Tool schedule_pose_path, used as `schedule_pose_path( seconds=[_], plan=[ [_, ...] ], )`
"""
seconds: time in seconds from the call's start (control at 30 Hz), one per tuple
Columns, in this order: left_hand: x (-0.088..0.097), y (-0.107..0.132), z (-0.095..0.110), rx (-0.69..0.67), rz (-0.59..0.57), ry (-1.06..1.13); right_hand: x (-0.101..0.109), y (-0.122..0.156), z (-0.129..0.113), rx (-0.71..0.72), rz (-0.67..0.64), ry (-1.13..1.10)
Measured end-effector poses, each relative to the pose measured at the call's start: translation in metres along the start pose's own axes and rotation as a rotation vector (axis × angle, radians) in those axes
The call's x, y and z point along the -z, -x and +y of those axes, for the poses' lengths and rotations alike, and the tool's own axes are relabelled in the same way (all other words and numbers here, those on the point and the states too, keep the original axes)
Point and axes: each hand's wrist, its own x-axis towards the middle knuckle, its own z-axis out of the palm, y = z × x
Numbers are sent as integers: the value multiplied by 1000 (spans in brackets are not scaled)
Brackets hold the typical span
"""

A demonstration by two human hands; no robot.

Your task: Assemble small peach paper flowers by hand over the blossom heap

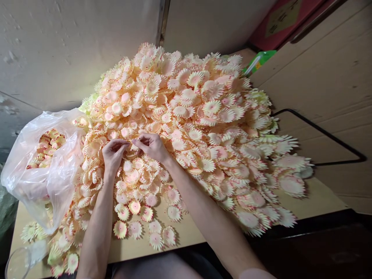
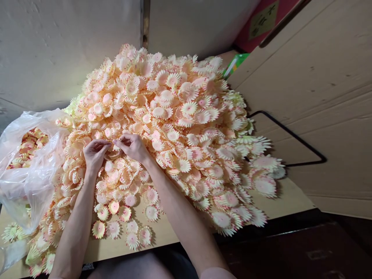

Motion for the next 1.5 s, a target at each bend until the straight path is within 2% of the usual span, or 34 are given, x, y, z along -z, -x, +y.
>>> schedule_pose_path(
  seconds=[0.1,0.2,0.27,0.4,0.57,0.67,0.83,0.93,1.07,1.23,1.37,1.5],
  plan=[
    [-1,0,0,14,1,-24,1,-1,-1,-40,-42,-18],
    [0,-2,-2,15,12,-32,4,-2,-1,-11,-59,10],
    [4,-4,-4,9,74,9,7,-3,-2,-1,-48,-13],
    [12,-9,-6,25,240,116,14,-3,-9,-6,-19,-203],
    [11,-7,1,133,178,96,16,-4,-8,8,70,-140],
    [8,-5,5,129,167,88,15,-6,-2,53,142,-72],
    [7,-5,5,128,157,93,13,-7,-3,126,264,-78],
    [8,-4,4,142,90,215,13,-6,-4,138,262,-88],
    [8,-2,6,120,-65,318,15,-4,-2,96,172,-92],
    [8,3,13,111,-241,307,13,-1,-2,33,-47,-118],
    [11,3,14,94,-331,264,10,-1,-3,-54,-83,-127],
    [12,3,12,102,-381,203,12,-1,-1,-48,-129,-134]
  ],
)
